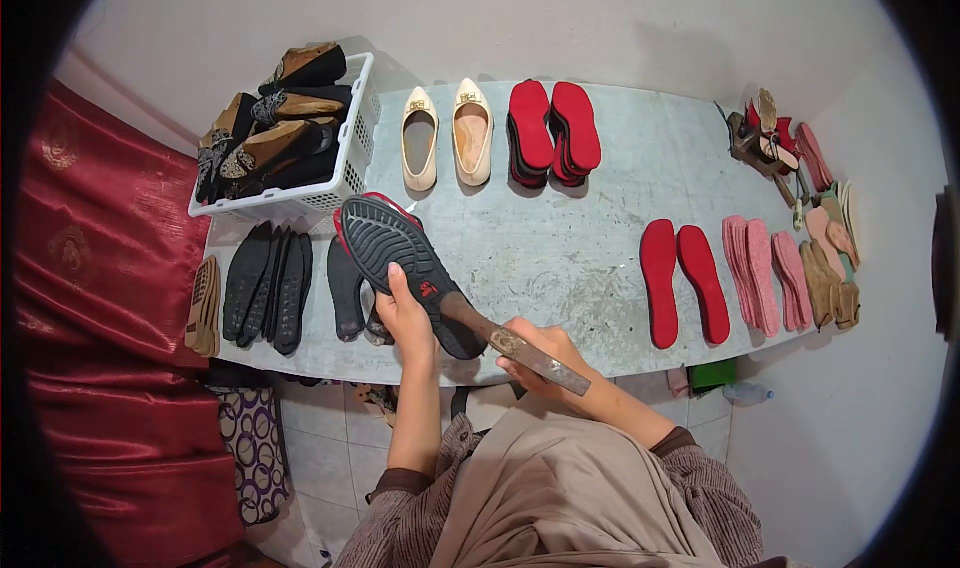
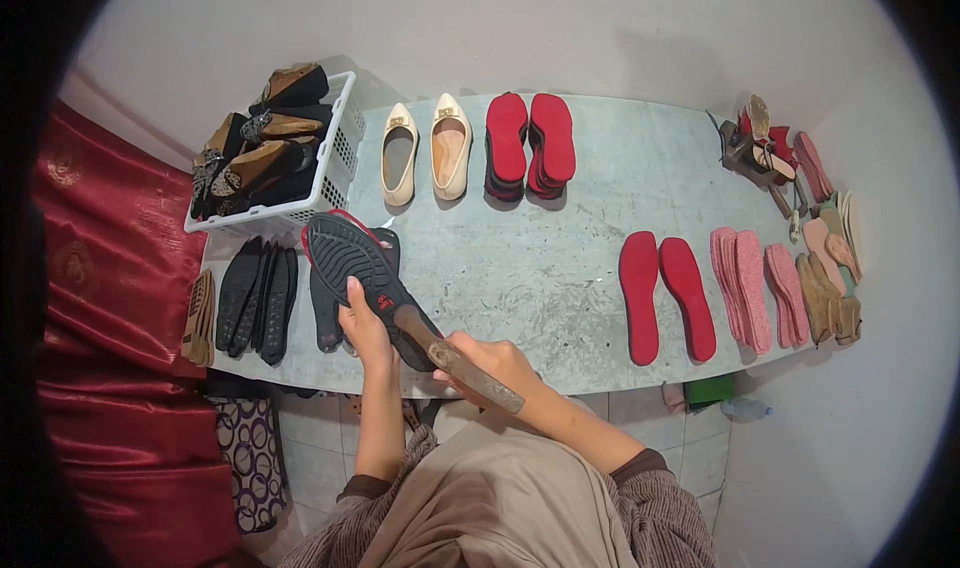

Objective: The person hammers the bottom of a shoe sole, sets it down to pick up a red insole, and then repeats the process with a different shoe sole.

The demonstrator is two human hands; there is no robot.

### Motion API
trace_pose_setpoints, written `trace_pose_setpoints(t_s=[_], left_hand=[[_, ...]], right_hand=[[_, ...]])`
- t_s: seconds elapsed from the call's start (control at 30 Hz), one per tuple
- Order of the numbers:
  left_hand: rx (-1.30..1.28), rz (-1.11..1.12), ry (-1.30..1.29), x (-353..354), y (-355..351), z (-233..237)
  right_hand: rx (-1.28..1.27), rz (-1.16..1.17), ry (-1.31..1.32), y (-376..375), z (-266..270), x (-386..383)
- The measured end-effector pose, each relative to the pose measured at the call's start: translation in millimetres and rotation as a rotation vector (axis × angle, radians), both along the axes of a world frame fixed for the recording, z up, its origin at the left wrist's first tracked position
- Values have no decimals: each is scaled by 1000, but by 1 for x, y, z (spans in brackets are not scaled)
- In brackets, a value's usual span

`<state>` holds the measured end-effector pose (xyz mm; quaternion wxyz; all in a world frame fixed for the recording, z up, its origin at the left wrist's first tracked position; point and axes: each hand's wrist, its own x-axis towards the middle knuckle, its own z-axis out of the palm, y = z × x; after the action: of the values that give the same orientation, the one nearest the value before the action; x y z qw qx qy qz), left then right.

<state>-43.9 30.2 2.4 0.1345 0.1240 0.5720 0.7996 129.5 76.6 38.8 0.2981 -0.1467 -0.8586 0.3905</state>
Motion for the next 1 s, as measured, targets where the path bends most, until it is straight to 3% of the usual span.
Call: trace_pose_setpoints(t_s=[0.07,0.13,0.57,0.63,0.77,0.87,1.0], left_hand=[[19,-22,-24,-4,-4,-1],[0,-25,14,-2,-1,-3],[22,59,27,-11,-1,14],[55,66,7,-14,-2,16],[103,79,35,-21,-1,11],[94,70,-30,-32,-6,2],[55,57,-28,-27,-6,7]], right_hand=[[-55,3,37,-1,1,2],[-9,18,-135,1,4,-3],[-115,182,-109,-2,11,9],[-404,251,-108,3,20,10],[-67,221,-239,6,14,4],[-144,206,-62,3,14,8],[-75,143,-99,4,10,4]])
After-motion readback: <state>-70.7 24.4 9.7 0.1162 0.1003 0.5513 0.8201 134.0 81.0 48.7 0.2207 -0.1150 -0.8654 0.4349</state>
